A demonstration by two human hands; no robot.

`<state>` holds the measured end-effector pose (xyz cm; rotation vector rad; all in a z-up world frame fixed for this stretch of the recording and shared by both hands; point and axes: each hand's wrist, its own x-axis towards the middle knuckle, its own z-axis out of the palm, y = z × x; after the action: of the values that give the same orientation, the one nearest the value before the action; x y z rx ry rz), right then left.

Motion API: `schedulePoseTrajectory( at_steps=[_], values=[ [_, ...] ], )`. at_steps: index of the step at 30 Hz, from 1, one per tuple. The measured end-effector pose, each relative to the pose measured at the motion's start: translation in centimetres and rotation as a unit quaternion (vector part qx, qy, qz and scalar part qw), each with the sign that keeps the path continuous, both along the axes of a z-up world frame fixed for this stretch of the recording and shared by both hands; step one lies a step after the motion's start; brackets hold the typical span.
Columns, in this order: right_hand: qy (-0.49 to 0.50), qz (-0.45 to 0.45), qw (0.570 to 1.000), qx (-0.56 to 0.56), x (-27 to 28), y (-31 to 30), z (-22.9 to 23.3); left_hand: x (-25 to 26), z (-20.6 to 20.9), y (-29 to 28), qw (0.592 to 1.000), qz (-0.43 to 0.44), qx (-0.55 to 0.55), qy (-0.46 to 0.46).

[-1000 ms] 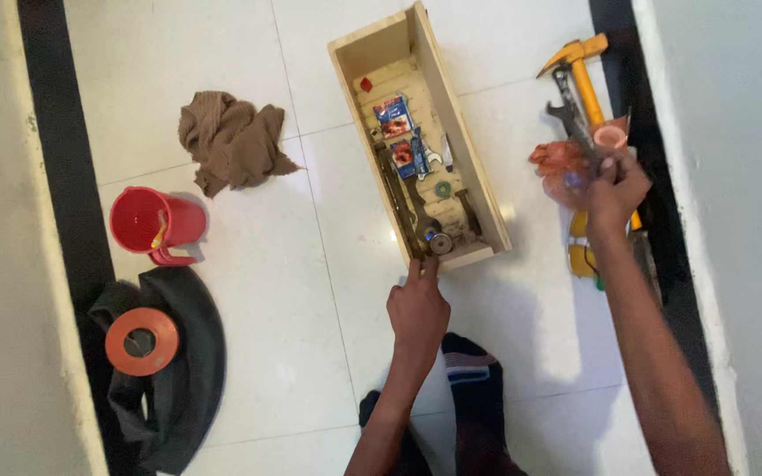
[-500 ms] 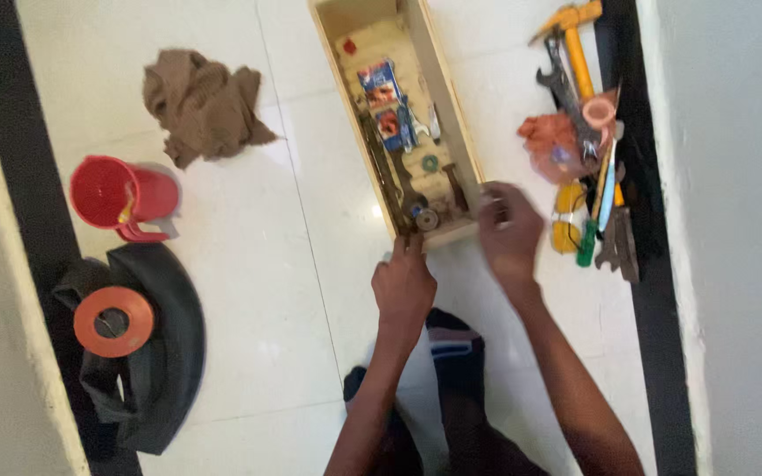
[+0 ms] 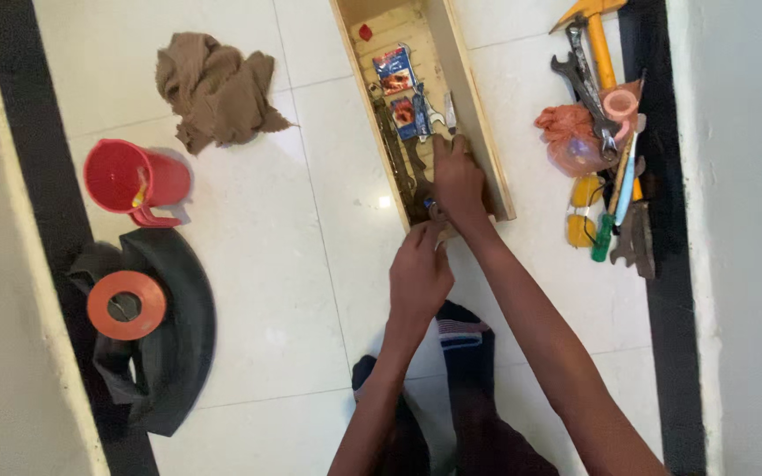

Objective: The person removes various tools and items from a wooden drawer, including a plastic bag, wrench, screwdriver, and tape measure, placing them on the floor. They then use the tape measure to measure the interior length and width of the drawer before wiping the inside with their hand.

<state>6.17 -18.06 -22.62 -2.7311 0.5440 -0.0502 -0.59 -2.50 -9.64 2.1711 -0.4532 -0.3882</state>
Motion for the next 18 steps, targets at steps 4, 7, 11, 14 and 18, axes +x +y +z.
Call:
schedulePoseTrajectory(
  at_steps=[4, 7, 11, 14, 18],
  values=[
    [0.038, -0.01, 0.999, 0.013, 0.9, -0.7, -1.1, 2.4, -0.6, -1.1, 0.993, -0.031, -0.063, -0.096],
    [-0.063, -0.028, 0.995, 0.071, 0.9, -0.8, 1.0, 3.5, -1.2, -1.3, 0.995, -0.021, -0.084, -0.049],
    [-0.14, -0.141, 0.928, 0.315, -0.6, -0.1, 6.7, 3.2, -1.9, -0.8, 0.992, 0.02, -0.12, -0.036],
    [-0.19, -0.167, 0.863, 0.437, -2.7, 0.1, 9.3, 3.1, -2.4, -0.8, 0.99, 0.02, -0.137, -0.019],
    [-0.269, -0.154, 0.79, 0.53, -6.5, -0.2, 9.8, 2.8, -3.0, -0.7, 0.99, 0.007, -0.139, -0.019]
  ],
)
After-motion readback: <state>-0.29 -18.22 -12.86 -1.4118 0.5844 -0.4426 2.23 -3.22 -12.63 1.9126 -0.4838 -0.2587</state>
